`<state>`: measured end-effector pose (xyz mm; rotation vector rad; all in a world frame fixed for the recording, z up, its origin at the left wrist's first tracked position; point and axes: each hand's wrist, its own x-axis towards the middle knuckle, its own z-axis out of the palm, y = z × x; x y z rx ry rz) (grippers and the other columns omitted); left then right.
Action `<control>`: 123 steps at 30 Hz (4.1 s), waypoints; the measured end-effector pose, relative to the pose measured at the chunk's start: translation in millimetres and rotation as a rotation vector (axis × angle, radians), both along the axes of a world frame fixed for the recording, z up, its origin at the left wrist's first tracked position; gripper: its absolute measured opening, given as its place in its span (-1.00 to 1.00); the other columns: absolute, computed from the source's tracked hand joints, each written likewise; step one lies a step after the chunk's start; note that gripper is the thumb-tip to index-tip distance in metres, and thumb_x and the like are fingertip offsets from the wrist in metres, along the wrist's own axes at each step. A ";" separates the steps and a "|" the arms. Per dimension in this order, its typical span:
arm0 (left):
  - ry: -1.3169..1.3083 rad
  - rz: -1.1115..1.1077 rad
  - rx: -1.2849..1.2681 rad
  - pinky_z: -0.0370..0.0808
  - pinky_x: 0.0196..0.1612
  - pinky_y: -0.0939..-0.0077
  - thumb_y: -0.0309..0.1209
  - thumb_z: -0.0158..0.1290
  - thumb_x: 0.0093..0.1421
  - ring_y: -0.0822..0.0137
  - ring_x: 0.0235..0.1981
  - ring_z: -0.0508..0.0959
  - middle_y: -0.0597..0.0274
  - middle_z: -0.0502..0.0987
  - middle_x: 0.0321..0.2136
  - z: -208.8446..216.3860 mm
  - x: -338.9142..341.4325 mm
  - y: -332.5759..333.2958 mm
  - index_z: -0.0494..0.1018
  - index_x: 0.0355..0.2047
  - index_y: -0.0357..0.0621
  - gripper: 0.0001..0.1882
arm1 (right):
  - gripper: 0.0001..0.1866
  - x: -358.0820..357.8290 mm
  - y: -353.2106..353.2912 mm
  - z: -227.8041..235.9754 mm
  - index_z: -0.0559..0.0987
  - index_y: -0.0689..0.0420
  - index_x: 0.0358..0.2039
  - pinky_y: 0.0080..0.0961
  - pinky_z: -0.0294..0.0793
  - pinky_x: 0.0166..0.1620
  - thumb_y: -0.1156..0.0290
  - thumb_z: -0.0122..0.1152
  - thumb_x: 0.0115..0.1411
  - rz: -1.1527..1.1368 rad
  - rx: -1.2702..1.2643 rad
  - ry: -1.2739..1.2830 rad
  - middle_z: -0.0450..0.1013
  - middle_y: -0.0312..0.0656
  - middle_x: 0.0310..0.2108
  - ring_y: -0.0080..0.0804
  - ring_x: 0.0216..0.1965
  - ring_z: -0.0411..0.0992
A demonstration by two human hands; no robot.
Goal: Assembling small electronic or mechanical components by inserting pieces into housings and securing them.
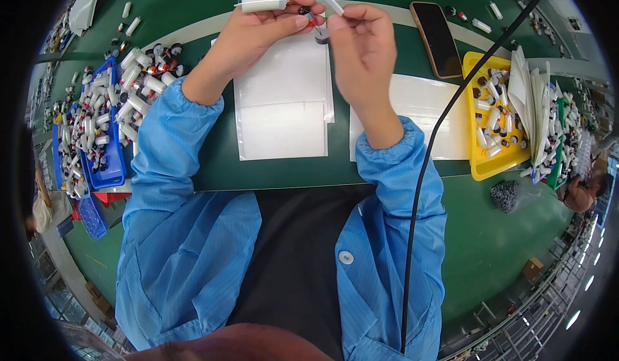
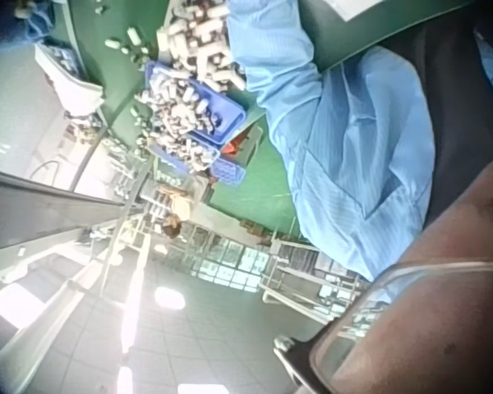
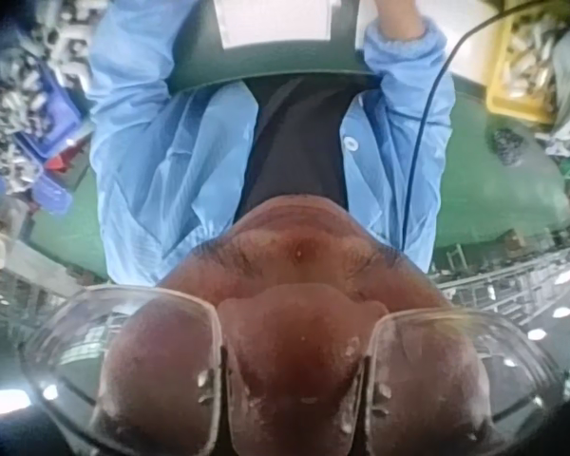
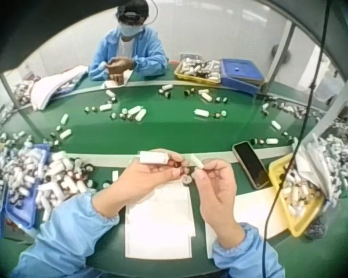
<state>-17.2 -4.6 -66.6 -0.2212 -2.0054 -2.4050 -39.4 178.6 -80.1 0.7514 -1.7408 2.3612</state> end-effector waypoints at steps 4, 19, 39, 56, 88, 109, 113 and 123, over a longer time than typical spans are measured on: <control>0.018 -0.042 -0.080 0.55 0.07 0.51 -0.53 0.11 0.28 0.35 -0.05 0.58 0.07 0.59 -0.06 1.1 2.2 -3.4 0.49 0.04 -0.27 -0.69 | -0.86 -10.0 11.8 6.1 0.55 0.30 -0.20 -0.67 0.50 -0.17 0.53 0.25 0.25 0.086 0.000 -0.141 0.55 -0.18 -0.33 -0.57 -0.31 0.52; -0.007 -0.042 -0.209 0.56 0.05 0.52 -0.46 0.16 0.25 0.39 -0.10 0.61 0.16 0.61 -0.11 4.0 6.9 -2.3 0.52 0.06 -0.22 -0.65 | -0.85 -0.5 5.3 10.7 0.59 0.29 -0.24 -0.72 0.52 -0.24 0.51 0.32 0.20 0.016 0.251 -0.111 0.57 -0.23 -0.35 -0.61 -0.33 0.52; 0.090 -0.082 -0.278 0.57 -0.02 0.50 -0.51 0.25 0.18 0.38 -0.16 0.65 0.12 0.66 -0.20 67.4 20.1 -42.2 0.55 -0.03 -0.29 -0.66 | -0.87 -8.9 16.7 2.7 0.46 0.14 -0.17 -0.71 0.33 -0.16 0.44 0.18 0.32 0.238 0.014 -0.359 0.41 -0.37 -0.36 -0.66 -0.31 0.34; -0.083 0.582 -1.861 0.52 -0.06 -0.05 -0.25 0.07 0.17 -0.18 -0.18 0.60 -0.23 0.59 -0.24 -56.6 -118.5 -417.1 0.56 -0.23 -0.26 -0.68 | -0.84 4.6 1.5 5.4 0.59 0.25 -0.21 -0.58 0.44 -0.34 0.50 0.27 0.19 0.266 0.641 0.055 0.44 -0.17 -0.39 -0.49 -0.43 0.44; -0.394 0.065 0.652 0.51 0.14 0.07 -0.02 -0.28 0.45 -0.04 0.10 0.50 -0.18 0.43 0.10 35.9 -1.1 -37.7 0.32 -0.04 -0.16 -0.55 | -0.89 85.7 -25.1 16.0 0.52 0.30 -0.39 -0.37 0.54 -0.20 0.57 0.23 0.04 0.423 1.074 0.594 0.34 -0.06 -0.35 -0.20 -0.30 0.46; -0.288 -0.110 0.532 0.40 0.27 0.10 -0.34 -0.31 0.37 -0.15 0.21 0.41 -0.34 0.33 0.17 27.5 -1.2 -28.7 0.17 0.24 -0.28 -0.53 | -0.73 93.6 -21.7 9.2 0.48 0.31 -0.26 -0.41 0.51 -0.22 0.55 0.29 0.00 0.350 1.033 0.610 0.34 -0.06 -0.28 -0.20 -0.32 0.42; -0.304 -0.108 0.548 0.38 0.28 0.08 -0.34 -0.31 0.37 -0.15 0.22 0.40 -0.33 0.32 0.19 29.4 0.0 -27.0 0.17 0.24 -0.30 -0.52 | -0.66 89.0 -19.1 16.6 0.42 0.26 -0.23 -0.40 0.50 -0.27 0.52 0.34 -0.01 0.409 1.020 0.581 0.36 -0.08 -0.30 -0.20 -0.34 0.44; -0.264 -0.222 0.768 0.27 0.34 0.10 -0.30 -0.30 0.46 0.01 0.29 0.30 -0.21 0.17 0.33 30.7 3.7 -8.3 0.29 0.12 -0.21 -0.64 | -0.48 18.7 -26.6 30.9 0.38 0.16 -0.06 -0.39 0.46 -0.22 0.52 0.44 -0.02 -0.310 0.563 0.524 0.47 -0.16 -0.34 -0.28 -0.39 0.46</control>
